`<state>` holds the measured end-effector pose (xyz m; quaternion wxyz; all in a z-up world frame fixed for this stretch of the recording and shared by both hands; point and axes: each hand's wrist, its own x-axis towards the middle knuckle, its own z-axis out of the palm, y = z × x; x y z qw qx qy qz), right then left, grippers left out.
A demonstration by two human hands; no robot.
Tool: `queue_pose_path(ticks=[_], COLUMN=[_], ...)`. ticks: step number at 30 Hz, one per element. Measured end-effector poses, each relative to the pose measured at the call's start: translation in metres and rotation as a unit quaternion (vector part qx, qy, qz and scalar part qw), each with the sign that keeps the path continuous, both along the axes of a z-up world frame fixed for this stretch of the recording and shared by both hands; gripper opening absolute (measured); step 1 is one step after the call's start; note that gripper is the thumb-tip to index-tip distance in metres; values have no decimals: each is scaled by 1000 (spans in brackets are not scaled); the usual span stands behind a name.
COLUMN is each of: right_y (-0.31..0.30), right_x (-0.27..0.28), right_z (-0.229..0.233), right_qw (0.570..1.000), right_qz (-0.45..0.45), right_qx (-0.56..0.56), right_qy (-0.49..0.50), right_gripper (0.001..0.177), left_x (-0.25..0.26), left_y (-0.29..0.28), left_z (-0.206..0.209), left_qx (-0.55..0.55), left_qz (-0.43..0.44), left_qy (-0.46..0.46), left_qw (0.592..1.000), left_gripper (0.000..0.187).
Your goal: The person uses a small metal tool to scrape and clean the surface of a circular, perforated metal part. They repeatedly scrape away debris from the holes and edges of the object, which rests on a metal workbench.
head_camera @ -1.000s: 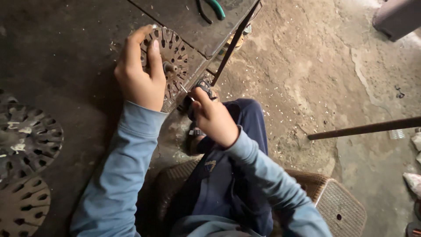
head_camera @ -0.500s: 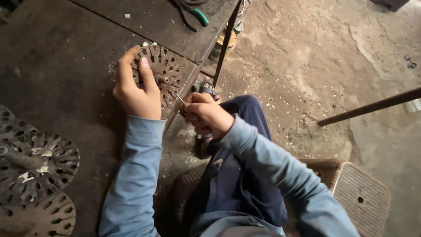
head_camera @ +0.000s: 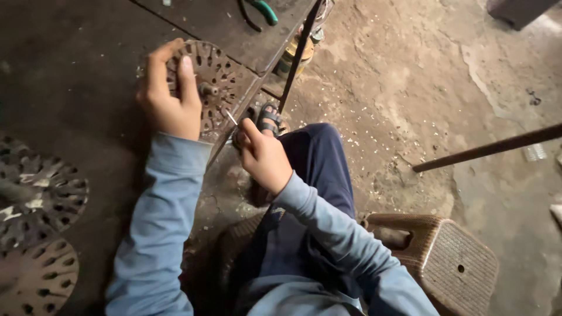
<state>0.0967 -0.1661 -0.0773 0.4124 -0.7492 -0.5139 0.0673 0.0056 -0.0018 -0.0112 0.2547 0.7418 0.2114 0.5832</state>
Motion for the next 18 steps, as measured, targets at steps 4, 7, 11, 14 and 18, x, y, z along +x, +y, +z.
queue_pose_path(ticks=[4, 7, 11, 14, 18], right_y=[-1, 3, 6, 9, 10], right_x=[21, 31, 49, 66, 76], right_z=[42, 61, 63, 53, 37], right_qw=[985, 962, 943, 947, 965], right_qz=[2, 57, 137, 188, 240], right_qx=[-20, -29, -63, -59, -51], right_qy=[-172, -265, -297, -252, -91], right_gripper=[35, 34, 42, 41, 16], left_x=[-1, 1, 4, 5, 6], left_y=[6, 16, 21, 21, 24], left_z=[-7, -12, -12, -12, -10], left_qx=[-12, -56, -98, -93, -110], left_qz=[-42, -101, -139, -159, -156], left_qy=[-19, -44, -50, -50, -24], left_qw=[999, 992, 984, 982, 981], left_gripper=[18, 18, 18, 23, 22])
